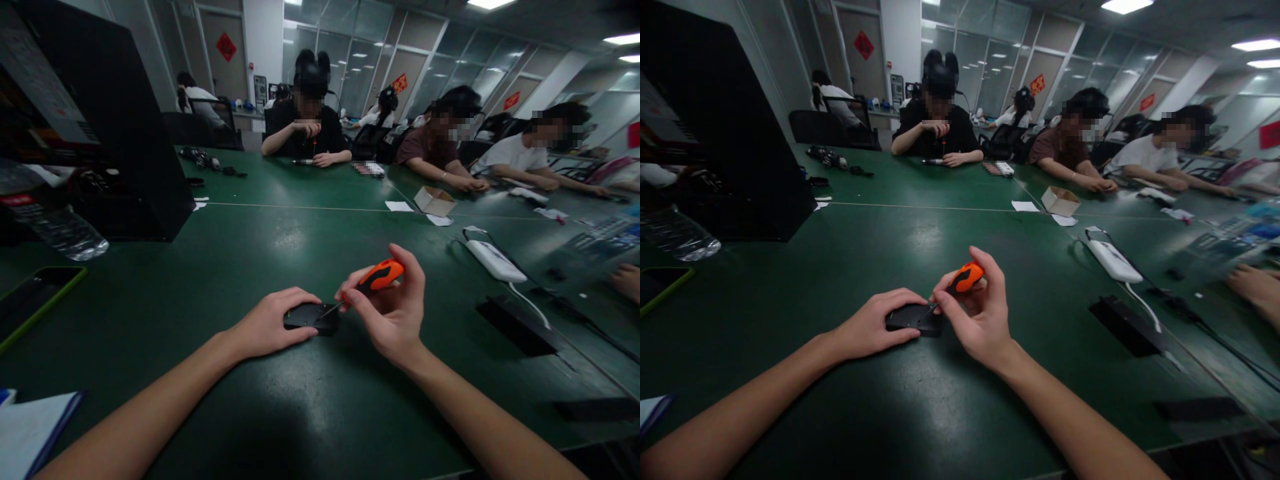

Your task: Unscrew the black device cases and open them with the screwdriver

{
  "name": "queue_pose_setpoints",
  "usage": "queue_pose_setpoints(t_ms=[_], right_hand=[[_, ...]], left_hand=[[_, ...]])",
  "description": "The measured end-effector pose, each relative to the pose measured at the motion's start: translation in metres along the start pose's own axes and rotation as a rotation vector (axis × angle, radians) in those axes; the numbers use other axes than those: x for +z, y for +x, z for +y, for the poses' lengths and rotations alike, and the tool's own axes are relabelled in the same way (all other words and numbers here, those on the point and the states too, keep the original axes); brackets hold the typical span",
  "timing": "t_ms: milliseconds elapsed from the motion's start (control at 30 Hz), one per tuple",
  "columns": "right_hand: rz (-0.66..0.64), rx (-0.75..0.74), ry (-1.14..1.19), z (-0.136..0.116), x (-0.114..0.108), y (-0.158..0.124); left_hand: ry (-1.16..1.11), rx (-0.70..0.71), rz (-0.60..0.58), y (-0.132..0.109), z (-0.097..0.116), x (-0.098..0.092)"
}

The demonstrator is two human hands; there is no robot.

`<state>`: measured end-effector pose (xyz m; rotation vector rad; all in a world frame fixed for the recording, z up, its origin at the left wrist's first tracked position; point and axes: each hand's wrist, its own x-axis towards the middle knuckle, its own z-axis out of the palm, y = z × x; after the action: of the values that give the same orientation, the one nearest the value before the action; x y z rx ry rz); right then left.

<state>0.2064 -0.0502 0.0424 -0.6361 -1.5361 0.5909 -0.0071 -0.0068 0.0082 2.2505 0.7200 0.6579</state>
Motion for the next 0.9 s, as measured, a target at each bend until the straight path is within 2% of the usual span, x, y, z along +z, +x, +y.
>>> queue_pose_setpoints(t_ms=[400, 700, 900], right_hand=[[-0.011, -0.038, 0.007, 0.011, 0.012, -0.011], [-0.029, -0.112, -0.116, 0.015, 0.008, -0.013], [0.025, -0.056, -0.113, 0.016, 0.010, -0.014]], left_hand=[[0.003, 0.001, 0.004, 0.001, 0.002, 0.000], [-0.003, 0.019, 0.014, 0.000, 0.003, 0.001], [-0.013, 0.019, 0.004, 0.000, 0.003, 0.000]])
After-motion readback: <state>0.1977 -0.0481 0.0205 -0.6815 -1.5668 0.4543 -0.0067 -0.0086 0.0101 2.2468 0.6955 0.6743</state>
